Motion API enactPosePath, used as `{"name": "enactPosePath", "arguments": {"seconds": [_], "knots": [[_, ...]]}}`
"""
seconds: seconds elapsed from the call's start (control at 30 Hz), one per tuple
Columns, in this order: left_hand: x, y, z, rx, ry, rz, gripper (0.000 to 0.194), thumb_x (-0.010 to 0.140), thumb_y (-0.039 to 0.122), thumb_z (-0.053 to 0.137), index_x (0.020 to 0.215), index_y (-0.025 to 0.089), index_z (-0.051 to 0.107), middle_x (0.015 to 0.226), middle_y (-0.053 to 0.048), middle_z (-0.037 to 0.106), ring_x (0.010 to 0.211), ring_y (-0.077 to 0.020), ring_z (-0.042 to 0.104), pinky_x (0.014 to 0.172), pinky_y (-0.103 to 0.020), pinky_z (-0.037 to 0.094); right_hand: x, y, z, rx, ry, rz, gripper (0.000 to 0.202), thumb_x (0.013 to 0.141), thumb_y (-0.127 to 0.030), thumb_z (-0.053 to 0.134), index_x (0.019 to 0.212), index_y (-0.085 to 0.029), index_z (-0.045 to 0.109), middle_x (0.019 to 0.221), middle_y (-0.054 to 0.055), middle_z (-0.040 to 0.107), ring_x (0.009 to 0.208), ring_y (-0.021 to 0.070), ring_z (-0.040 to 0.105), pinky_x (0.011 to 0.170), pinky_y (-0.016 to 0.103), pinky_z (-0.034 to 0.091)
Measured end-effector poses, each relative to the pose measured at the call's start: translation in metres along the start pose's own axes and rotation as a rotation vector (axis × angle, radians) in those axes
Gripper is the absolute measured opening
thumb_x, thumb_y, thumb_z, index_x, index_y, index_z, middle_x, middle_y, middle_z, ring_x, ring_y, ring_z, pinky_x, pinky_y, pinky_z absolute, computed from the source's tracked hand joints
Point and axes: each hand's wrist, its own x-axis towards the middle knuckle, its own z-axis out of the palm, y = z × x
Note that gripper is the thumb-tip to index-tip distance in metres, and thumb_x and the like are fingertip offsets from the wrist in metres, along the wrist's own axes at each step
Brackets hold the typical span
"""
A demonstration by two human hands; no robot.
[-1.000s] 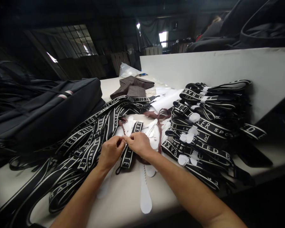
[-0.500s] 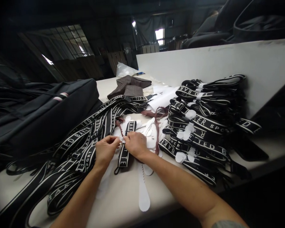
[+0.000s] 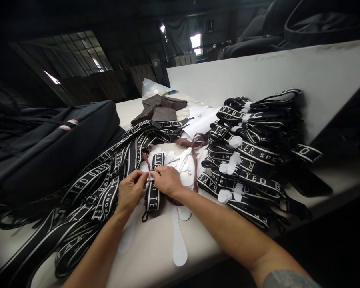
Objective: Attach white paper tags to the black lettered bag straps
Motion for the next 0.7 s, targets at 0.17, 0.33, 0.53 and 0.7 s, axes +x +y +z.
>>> {"name": "enactPosePath", "arguments": {"seconds": [0.17, 0.33, 0.53, 0.7], "knots": [[0.002, 0.007, -0.004, -0.435, 0.187, -0.201, 0.031, 0.07, 0.043, 0.075, 0.068, 0.016, 0.06, 0.059, 0.002, 0.055, 0.053, -0.0089, 0.046, 0.052, -0.019, 0.036, -0.004, -0.014, -0.005, 0.106, 0.061, -0.06, 0.03, 0.088, -0.034, 0.06, 0.063, -0.018, 0.063, 0.061, -0.001, 0.058, 0.061, 0.0111, 0.046, 0.06, 0.025, 0.028], [0.001, 0.013, 0.004, -0.804, 0.036, -0.385, 0.048, 0.051, 0.044, 0.088, 0.068, 0.015, 0.054, 0.058, 0.002, 0.054, 0.051, -0.0065, 0.044, 0.049, -0.015, 0.037, 0.0, 0.0, -0.005, 0.302, 0.042, 0.015, 0.035, 0.082, -0.039, 0.066, 0.057, -0.016, 0.058, 0.056, -0.002, 0.053, 0.056, 0.0098, 0.044, 0.058, 0.024, 0.031], [-0.002, 0.015, 0.008, -0.801, 0.09, -0.309, 0.048, 0.059, 0.048, 0.086, 0.073, 0.014, 0.055, 0.063, 0.003, 0.056, 0.053, -0.0056, 0.047, 0.051, -0.013, 0.04, 0.006, 0.009, -0.002, 0.764, 0.0, 0.18, 0.046, 0.075, -0.059, 0.068, 0.081, -0.013, 0.063, 0.075, 0.004, 0.063, 0.068, 0.0139, 0.056, 0.063, 0.025, 0.044], [0.0, 0.011, -0.002, -0.623, 0.087, -0.222, 0.046, 0.065, 0.056, 0.079, 0.077, 0.016, 0.06, 0.064, 0.001, 0.06, 0.056, -0.0089, 0.051, 0.052, -0.017, 0.043, -0.009, -0.014, -0.002, 1.098, -0.306, 0.218, 0.061, 0.072, -0.069, 0.068, 0.093, -0.012, 0.062, 0.077, 0.005, 0.064, 0.065, 0.0138, 0.06, 0.064, 0.026, 0.05]]}}
